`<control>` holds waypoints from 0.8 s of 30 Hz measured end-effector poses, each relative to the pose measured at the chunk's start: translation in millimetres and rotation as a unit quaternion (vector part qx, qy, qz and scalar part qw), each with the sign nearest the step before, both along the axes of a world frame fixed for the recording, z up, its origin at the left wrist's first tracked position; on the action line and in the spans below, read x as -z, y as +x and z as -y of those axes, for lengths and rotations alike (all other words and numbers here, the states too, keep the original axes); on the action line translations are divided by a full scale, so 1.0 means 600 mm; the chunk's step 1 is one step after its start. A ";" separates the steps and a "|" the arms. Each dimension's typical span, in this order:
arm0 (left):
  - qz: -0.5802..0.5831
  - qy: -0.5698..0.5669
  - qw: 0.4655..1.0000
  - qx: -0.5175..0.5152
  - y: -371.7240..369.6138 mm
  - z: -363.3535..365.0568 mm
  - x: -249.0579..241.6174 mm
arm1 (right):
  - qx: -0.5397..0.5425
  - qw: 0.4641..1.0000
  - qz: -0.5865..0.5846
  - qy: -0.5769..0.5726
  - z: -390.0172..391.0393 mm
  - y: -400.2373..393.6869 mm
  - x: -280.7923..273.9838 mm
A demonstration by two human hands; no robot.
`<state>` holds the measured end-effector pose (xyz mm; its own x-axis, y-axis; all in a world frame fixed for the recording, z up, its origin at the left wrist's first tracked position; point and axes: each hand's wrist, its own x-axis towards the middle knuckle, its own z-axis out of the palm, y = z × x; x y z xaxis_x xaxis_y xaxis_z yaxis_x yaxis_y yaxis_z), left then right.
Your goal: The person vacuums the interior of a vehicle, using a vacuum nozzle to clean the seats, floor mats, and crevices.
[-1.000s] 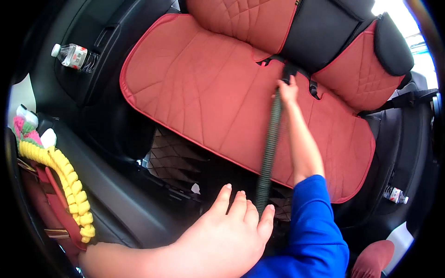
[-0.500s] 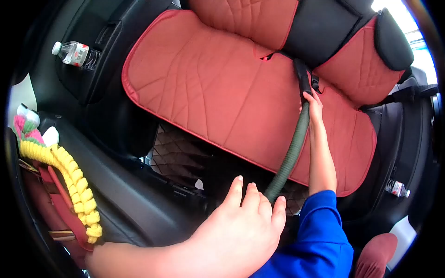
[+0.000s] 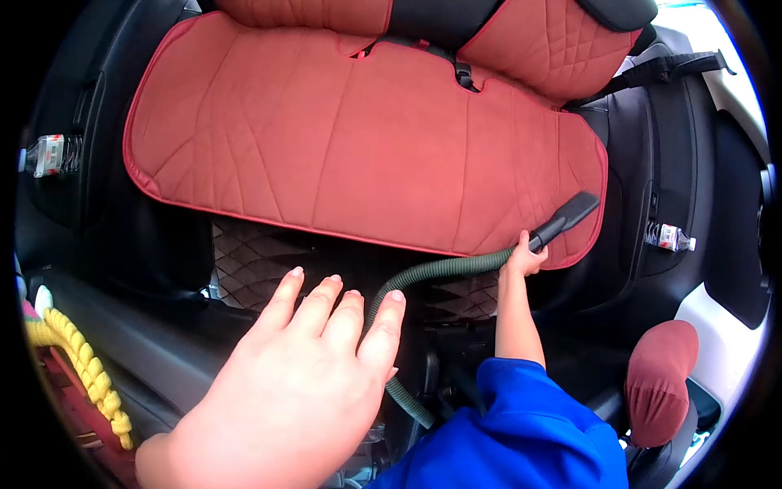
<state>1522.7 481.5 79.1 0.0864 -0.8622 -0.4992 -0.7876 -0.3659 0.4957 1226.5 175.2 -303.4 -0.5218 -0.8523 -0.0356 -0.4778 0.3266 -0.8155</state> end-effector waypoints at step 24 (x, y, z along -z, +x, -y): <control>0.011 0.006 1.000 -0.011 0.009 0.004 0.002 | -0.395 0.857 0.259 0.206 0.143 0.158 -0.145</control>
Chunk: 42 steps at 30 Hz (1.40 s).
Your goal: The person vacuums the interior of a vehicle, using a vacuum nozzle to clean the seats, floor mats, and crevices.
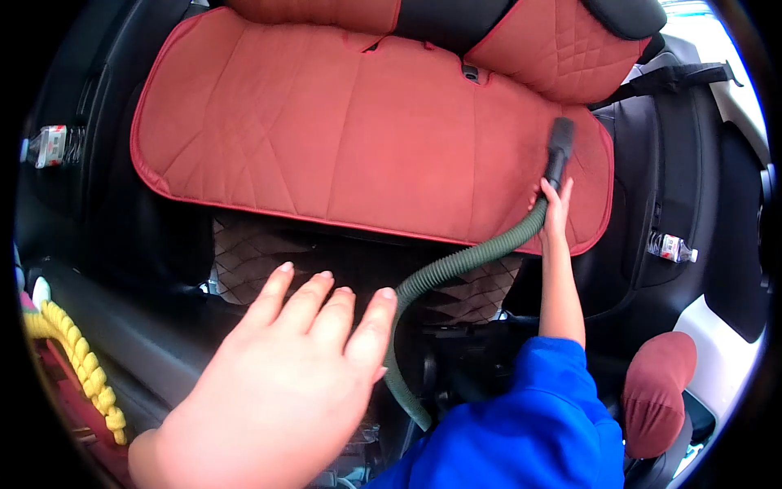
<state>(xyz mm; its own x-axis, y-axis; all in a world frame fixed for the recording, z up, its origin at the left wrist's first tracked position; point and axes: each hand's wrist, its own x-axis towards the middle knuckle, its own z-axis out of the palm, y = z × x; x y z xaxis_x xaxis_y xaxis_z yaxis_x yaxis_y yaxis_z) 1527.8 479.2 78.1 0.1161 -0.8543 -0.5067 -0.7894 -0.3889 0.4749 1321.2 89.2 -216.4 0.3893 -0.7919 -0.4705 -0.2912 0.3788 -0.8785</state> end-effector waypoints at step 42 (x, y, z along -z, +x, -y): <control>0.058 -0.034 0.998 -0.011 -0.014 -0.011 -0.005 | -0.105 0.991 -0.028 -0.076 -0.137 0.243 0.120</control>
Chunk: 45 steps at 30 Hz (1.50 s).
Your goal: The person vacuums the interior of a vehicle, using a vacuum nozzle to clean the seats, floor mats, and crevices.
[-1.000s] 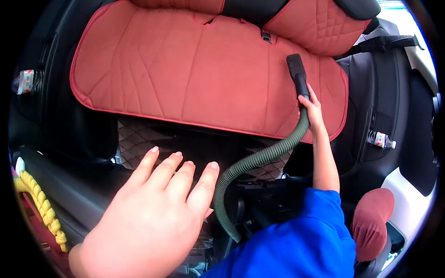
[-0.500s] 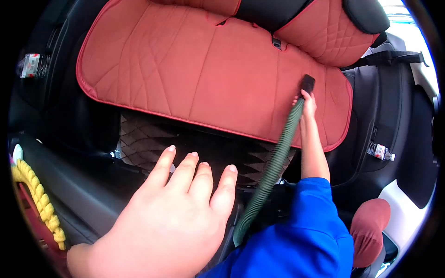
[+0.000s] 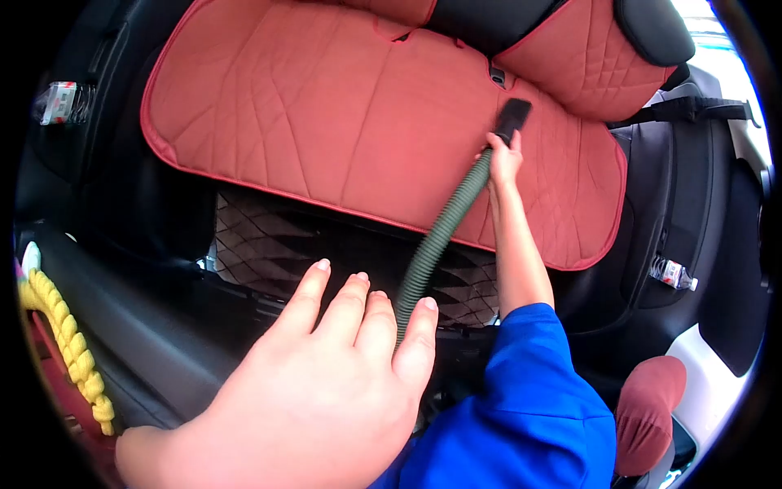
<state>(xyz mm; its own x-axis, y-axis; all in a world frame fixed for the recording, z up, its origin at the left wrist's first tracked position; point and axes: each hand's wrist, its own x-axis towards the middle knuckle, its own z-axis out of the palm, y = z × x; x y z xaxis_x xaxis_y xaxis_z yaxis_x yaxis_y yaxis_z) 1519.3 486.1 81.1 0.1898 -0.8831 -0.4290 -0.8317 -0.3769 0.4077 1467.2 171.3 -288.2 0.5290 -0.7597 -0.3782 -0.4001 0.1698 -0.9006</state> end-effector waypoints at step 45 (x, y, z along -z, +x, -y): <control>0.078 -0.087 0.992 0.046 -0.017 -0.016 0.035 | 0.191 0.957 0.019 -0.218 0.155 -0.312 -0.085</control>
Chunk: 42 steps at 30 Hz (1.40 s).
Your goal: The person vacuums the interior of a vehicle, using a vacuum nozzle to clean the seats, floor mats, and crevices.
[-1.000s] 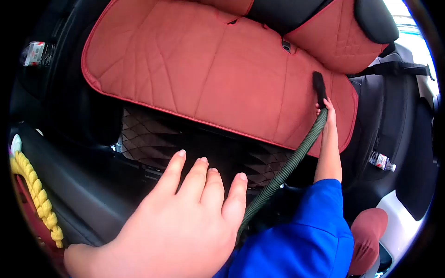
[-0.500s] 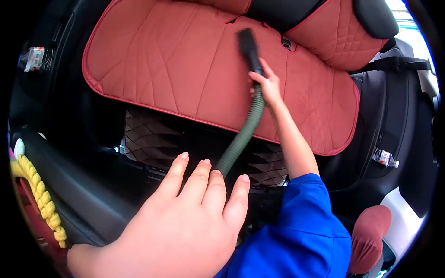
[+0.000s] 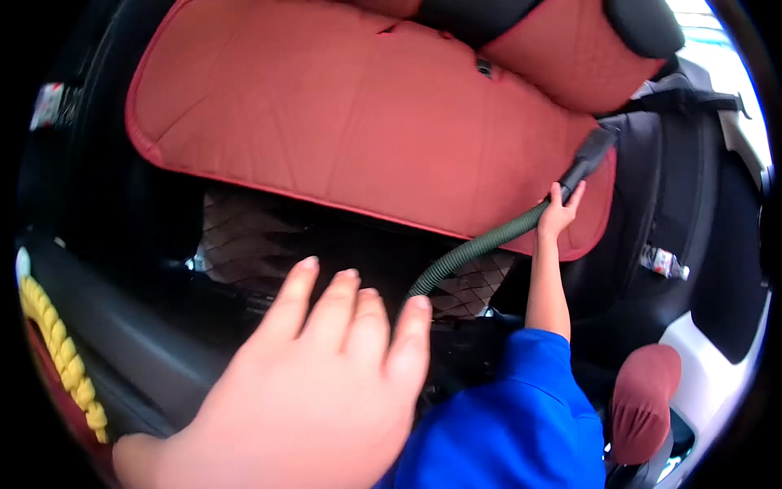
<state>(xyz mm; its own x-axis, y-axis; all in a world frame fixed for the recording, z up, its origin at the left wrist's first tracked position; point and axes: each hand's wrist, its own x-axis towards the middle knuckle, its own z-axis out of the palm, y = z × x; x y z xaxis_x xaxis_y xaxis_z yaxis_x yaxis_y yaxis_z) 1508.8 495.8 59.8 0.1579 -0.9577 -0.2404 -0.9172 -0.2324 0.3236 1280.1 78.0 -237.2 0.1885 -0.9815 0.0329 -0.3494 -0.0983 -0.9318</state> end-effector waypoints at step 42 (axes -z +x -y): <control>-0.047 0.085 0.995 -0.003 0.019 0.027 -0.053 | 0.006 0.825 0.257 0.503 -0.239 0.125 -0.033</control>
